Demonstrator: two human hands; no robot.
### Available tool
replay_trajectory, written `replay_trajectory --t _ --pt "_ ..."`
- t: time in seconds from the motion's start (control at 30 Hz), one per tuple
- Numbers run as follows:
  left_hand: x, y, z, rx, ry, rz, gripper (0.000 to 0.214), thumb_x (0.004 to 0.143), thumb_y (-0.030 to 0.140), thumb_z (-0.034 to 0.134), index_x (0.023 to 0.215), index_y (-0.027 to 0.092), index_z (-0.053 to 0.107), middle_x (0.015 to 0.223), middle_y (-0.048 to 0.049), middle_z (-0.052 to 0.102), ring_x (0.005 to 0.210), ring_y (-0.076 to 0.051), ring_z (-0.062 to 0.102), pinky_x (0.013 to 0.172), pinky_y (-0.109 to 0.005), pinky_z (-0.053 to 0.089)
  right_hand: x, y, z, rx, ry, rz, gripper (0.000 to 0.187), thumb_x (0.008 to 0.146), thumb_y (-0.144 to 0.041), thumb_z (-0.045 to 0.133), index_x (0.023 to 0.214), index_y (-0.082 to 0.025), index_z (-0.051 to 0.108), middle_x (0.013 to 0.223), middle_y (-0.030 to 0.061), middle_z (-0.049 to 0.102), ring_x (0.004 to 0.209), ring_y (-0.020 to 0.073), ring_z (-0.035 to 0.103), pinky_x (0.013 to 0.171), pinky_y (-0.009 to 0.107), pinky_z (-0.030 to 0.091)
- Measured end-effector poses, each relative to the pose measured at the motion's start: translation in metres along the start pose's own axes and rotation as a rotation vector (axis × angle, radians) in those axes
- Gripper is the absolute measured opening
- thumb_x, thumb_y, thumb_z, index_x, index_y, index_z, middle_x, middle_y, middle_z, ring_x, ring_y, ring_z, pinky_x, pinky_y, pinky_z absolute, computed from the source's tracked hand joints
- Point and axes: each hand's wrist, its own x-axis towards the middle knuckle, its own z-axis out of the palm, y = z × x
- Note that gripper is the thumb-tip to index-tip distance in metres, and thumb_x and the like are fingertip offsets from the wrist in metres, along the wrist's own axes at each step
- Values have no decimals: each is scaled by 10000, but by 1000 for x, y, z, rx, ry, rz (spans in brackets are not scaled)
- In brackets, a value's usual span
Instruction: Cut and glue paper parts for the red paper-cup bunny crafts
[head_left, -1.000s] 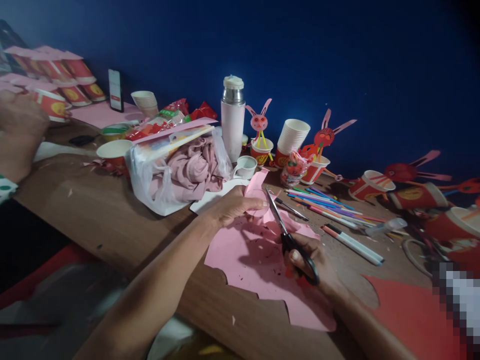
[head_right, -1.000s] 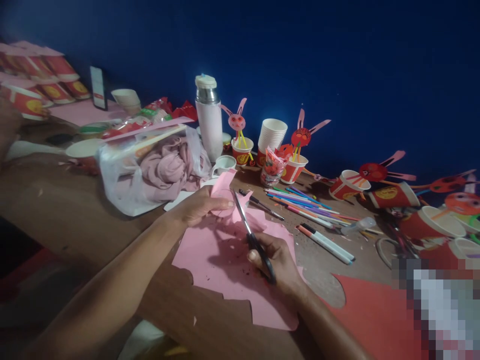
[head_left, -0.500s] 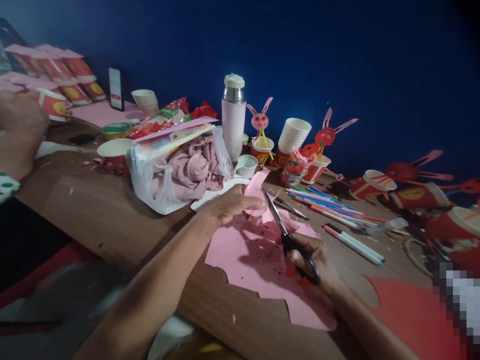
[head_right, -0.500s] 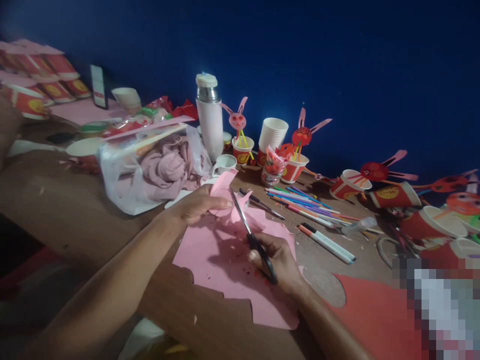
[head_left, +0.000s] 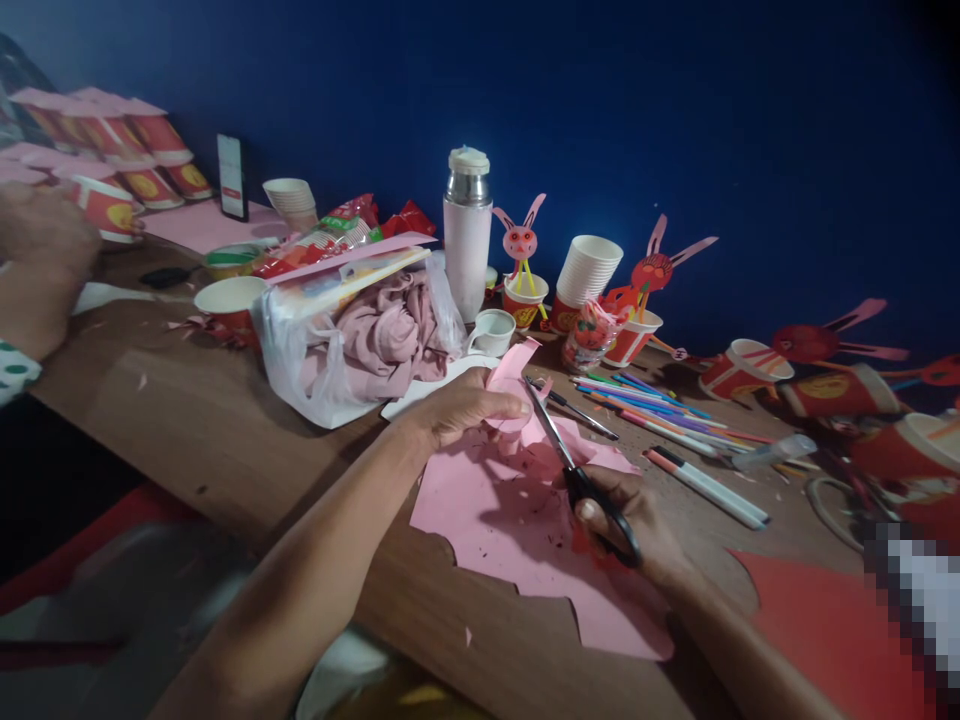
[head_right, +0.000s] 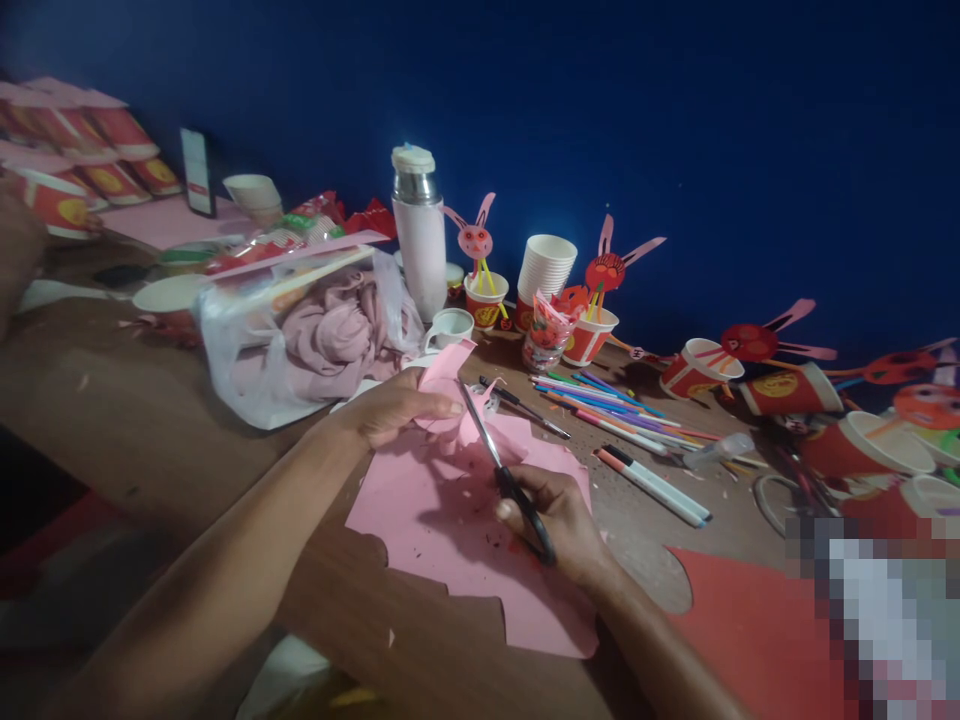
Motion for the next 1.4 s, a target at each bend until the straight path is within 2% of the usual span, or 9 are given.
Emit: replay_trajectory --t 0.2,0.27,0.33,0.5,0.6,0.73,1.0,1.23,1.4 --pt "1 3 4 -94 56 10 246 620 274 706 750 94 600 585 -52 622 477 -142 574 461 -244 435 1 -4 0 -24 47 -14 501 599 -620 641 738 -141 598 427 -47 437 336 61 368 333 173 264" --pt "1 5 6 -104 70 13 234 630 278 698 731 93 595 587 -48 619 490 -133 566 484 -248 444 2 -5 0 -29 50 -24 505 594 -642 628 674 -147 562 426 -51 418 346 51 346 344 169 260" --pt "1 5 7 -96 90 20 236 619 277 701 715 92 593 583 -39 612 496 -127 556 486 -242 432 2 -4 -1 -29 29 -26 521 594 -665 610 648 -152 534 424 -54 409 348 48 337 343 166 251" --pt "2 2 5 -92 199 22 327 526 244 760 763 85 601 616 -7 592 535 -102 539 525 -221 408 3 2 -3 -17 -42 -39 541 614 -682 578 716 -152 542 448 -39 452 351 72 400 336 175 270" --pt "3 -2 2 -65 162 12 308 557 251 746 770 80 605 604 -8 581 504 -94 522 500 -217 394 4 3 -3 -28 -39 -76 529 630 -681 564 685 -155 529 458 -38 450 354 71 399 342 183 277" --pt "5 -7 -1 -33 102 51 364 601 240 728 916 94 620 766 -54 633 587 -111 568 544 -221 419 2 2 -2 -24 -37 -81 504 660 -662 551 686 -160 518 451 -38 461 353 67 381 344 186 267" --pt "5 -4 1 -53 119 50 324 563 231 743 834 88 639 701 -24 620 598 -88 540 583 -210 407 2 -2 -1 -14 -22 -39 499 612 -652 598 641 -160 522 429 -50 434 354 57 350 354 183 235" --pt "2 -1 2 -63 155 1 342 536 237 744 818 90 619 629 -6 582 536 -85 520 515 -211 382 1 -1 -2 -40 -11 -13 485 627 -626 600 715 -151 555 446 -55 422 360 65 367 348 181 245" --pt "1 3 3 -30 193 -19 311 500 236 756 731 99 600 626 -4 579 544 -90 518 524 -221 377 1 2 -2 -37 -21 -3 501 621 -645 595 703 -156 528 433 -59 405 345 62 361 345 176 250"
